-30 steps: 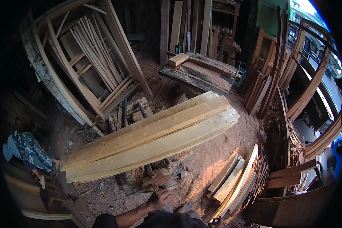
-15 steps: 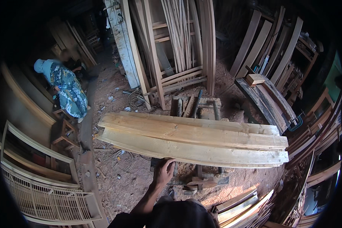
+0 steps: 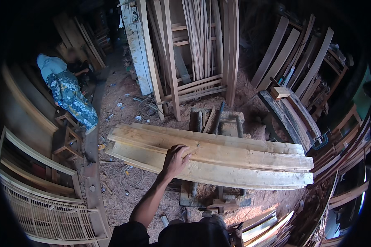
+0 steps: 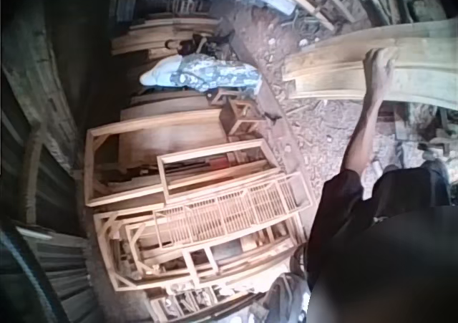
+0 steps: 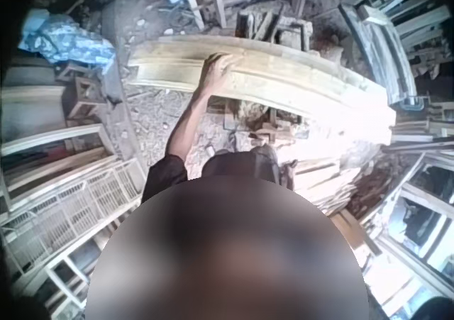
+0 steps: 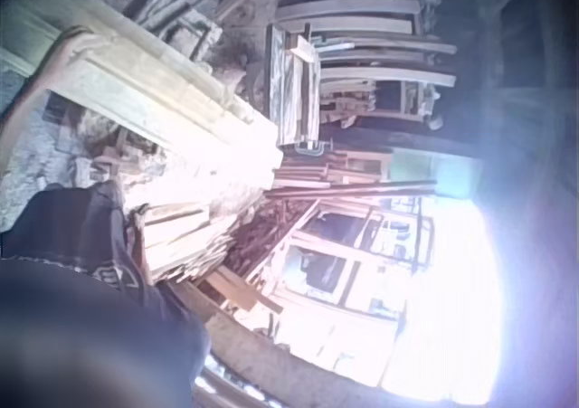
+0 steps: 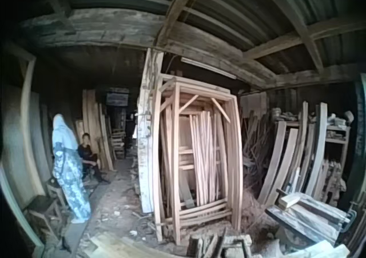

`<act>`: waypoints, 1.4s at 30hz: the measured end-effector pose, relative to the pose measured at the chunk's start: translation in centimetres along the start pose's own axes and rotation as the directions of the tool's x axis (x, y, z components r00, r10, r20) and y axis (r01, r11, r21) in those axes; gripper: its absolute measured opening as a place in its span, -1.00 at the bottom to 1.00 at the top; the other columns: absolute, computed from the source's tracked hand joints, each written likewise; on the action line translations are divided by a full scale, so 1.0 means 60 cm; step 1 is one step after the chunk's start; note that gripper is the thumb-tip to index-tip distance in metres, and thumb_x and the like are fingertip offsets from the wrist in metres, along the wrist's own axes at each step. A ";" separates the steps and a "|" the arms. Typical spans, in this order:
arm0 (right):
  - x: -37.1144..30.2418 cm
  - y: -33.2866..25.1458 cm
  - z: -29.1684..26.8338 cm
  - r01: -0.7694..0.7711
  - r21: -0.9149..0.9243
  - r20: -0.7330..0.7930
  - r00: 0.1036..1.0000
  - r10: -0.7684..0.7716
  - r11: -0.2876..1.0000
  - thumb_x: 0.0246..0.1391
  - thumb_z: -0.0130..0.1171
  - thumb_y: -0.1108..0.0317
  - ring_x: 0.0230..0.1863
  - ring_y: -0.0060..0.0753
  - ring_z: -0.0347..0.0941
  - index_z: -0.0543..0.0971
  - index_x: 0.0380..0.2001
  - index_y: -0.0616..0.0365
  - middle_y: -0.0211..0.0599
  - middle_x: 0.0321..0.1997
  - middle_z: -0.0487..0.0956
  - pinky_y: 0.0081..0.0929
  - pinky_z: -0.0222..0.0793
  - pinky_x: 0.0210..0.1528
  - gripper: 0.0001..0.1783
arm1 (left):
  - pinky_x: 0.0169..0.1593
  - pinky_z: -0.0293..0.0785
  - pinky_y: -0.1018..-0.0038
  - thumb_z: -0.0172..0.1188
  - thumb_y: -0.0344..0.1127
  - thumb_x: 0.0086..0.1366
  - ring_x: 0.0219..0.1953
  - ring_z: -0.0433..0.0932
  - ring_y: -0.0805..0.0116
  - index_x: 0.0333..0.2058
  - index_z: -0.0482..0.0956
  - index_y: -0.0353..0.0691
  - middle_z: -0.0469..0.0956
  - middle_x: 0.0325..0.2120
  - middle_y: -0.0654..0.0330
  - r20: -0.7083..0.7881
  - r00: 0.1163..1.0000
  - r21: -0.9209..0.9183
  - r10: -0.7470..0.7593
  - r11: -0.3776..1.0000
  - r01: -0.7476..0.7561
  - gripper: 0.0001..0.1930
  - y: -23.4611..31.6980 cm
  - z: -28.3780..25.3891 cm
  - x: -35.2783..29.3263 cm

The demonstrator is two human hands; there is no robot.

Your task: The person uses a hammer and nail puller to drive nails into wooden planks, repeatedly repositioning the planks and striking the nails. The person also lifts and stacks the planks while others are present in the workshop.

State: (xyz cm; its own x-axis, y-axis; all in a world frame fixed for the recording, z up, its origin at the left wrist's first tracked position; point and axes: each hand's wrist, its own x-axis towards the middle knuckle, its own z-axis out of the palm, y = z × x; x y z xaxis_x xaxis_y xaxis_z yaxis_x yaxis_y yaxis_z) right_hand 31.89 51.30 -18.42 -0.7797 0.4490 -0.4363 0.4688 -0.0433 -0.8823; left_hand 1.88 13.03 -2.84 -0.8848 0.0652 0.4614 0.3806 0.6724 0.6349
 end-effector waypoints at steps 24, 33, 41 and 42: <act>0.128 -0.665 0.260 0.873 0.039 0.379 0.437 -0.816 0.486 0.26 0.09 0.42 -0.36 -0.62 0.46 0.41 0.23 0.20 -0.28 -0.12 0.61 -0.66 0.36 -0.41 -0.53 | 0.19 0.24 0.15 0.13 -0.27 0.19 -0.13 0.52 0.18 -0.36 0.57 -0.18 0.59 -0.35 0.09 -0.220 0.968 0.352 0.121 0.935 -0.037 -0.87 -0.082 0.100 0.066; 0.163 -0.744 0.403 0.498 0.585 0.503 0.396 -0.768 0.640 0.21 0.03 0.56 -0.35 -0.12 0.66 0.30 0.21 0.28 -0.02 0.09 0.50 -0.32 0.67 -0.53 -0.51 | 0.16 0.40 0.18 0.14 -0.39 0.12 -0.15 0.60 0.09 -0.14 0.56 -0.24 0.62 -0.26 0.06 -0.303 0.951 0.267 0.060 0.963 0.025 -0.71 -0.073 0.091 0.056; 0.219 -0.762 0.481 0.358 0.662 0.675 0.095 -0.731 0.658 -0.40 -0.17 0.80 0.22 0.14 0.44 0.21 0.37 0.21 0.04 0.40 0.24 -0.18 0.59 0.05 0.04 | -0.07 0.46 0.14 0.13 -0.52 -0.01 -0.25 0.54 -0.02 -0.13 0.47 -0.17 0.56 -0.28 0.06 -0.369 0.921 0.242 0.127 0.970 -0.037 -0.61 -0.070 0.093 0.059; 0.227 -0.759 0.481 0.333 0.653 0.698 0.086 -0.711 0.681 -0.44 -0.19 0.78 0.23 0.16 0.43 0.19 0.38 0.20 0.03 0.42 0.23 -0.15 0.52 0.15 0.07 | -0.05 0.46 0.14 0.11 -0.51 -0.01 -0.22 0.54 -0.03 -0.12 0.47 -0.18 0.56 -0.26 0.05 -0.324 0.941 0.248 0.099 0.969 -0.017 -0.62 -0.068 0.092 0.060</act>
State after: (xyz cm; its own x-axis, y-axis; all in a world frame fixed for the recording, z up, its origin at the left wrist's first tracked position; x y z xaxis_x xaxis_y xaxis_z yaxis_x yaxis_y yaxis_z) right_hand -12.05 33.63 10.75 -0.6900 -0.5533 0.4666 -0.2116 -0.4623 -0.8611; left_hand -4.36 14.60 -7.21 -0.7074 -0.1111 0.6981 0.3166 0.8332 0.4534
